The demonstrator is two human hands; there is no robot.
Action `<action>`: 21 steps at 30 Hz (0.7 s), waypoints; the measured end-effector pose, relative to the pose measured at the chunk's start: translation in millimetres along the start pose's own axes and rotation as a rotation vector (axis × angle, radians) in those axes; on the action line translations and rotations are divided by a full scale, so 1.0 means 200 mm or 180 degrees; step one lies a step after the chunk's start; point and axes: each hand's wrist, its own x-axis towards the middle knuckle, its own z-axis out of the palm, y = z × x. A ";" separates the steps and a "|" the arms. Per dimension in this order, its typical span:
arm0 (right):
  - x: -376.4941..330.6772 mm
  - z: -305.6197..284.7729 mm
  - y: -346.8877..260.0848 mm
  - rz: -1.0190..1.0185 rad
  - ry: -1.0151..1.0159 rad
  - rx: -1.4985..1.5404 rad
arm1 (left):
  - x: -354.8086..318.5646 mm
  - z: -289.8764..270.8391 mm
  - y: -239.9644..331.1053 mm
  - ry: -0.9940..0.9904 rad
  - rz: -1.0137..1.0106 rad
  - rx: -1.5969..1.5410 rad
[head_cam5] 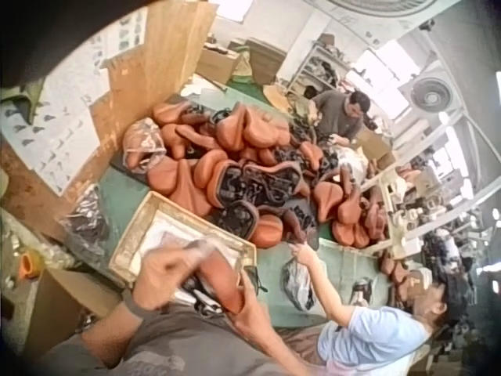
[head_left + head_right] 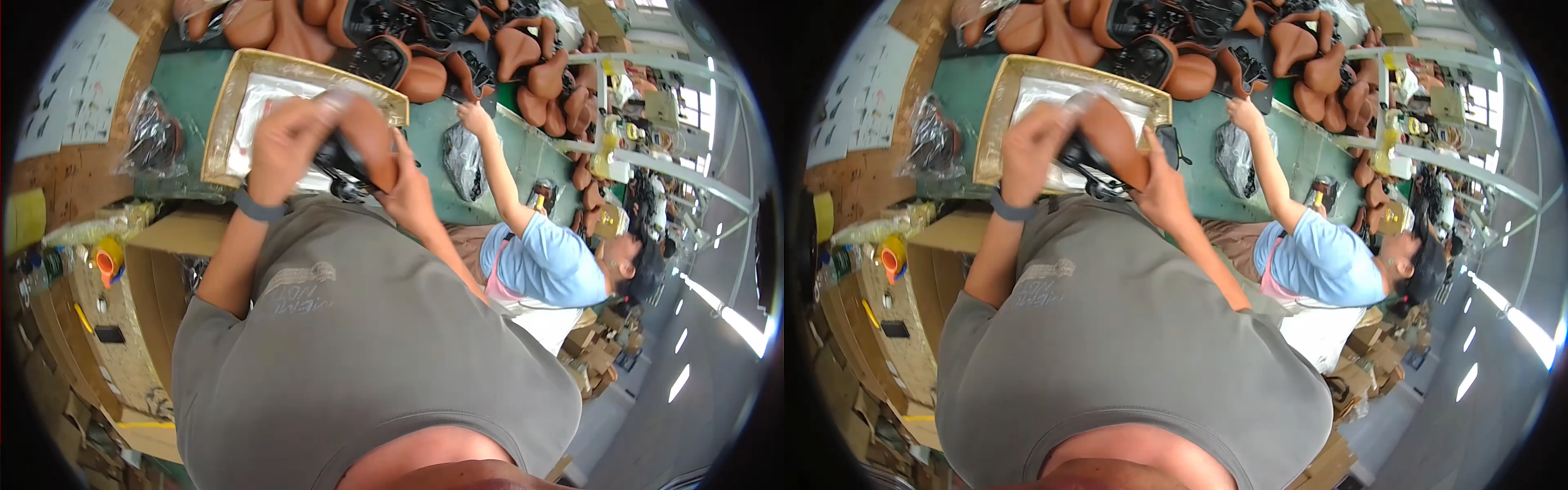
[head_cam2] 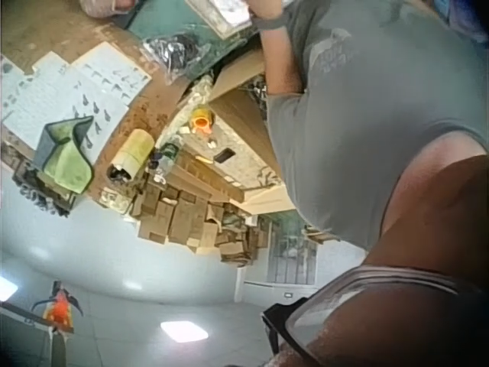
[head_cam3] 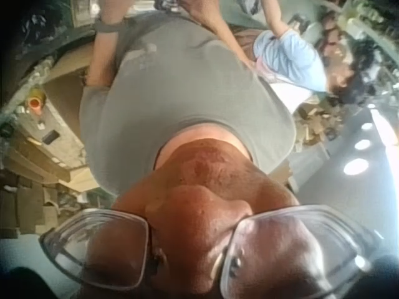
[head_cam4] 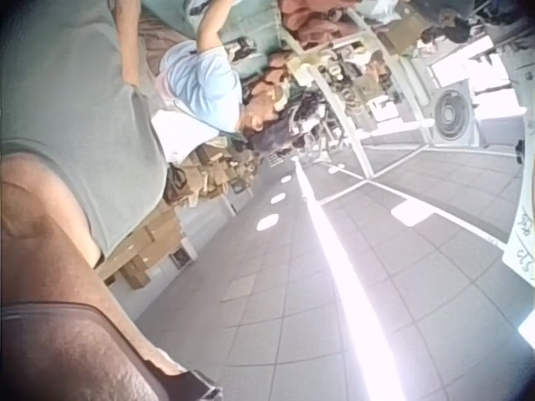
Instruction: Pack bicycle seats into cardboard boxes and seal them with tape.
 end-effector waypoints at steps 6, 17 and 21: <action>0.21 -0.07 0.37 0.0949 -0.2145 0.5372 | 0.21 -0.10 0.15 -0.0727 0.0340 0.0204; 1.13 -0.26 1.60 0.1850 0.1808 0.2235 | 0.48 -0.59 -0.24 0.2832 0.0151 0.2523; 1.45 -0.17 1.41 0.2217 0.2378 0.2211 | 0.25 -0.14 -0.63 -0.0062 -0.0503 0.2189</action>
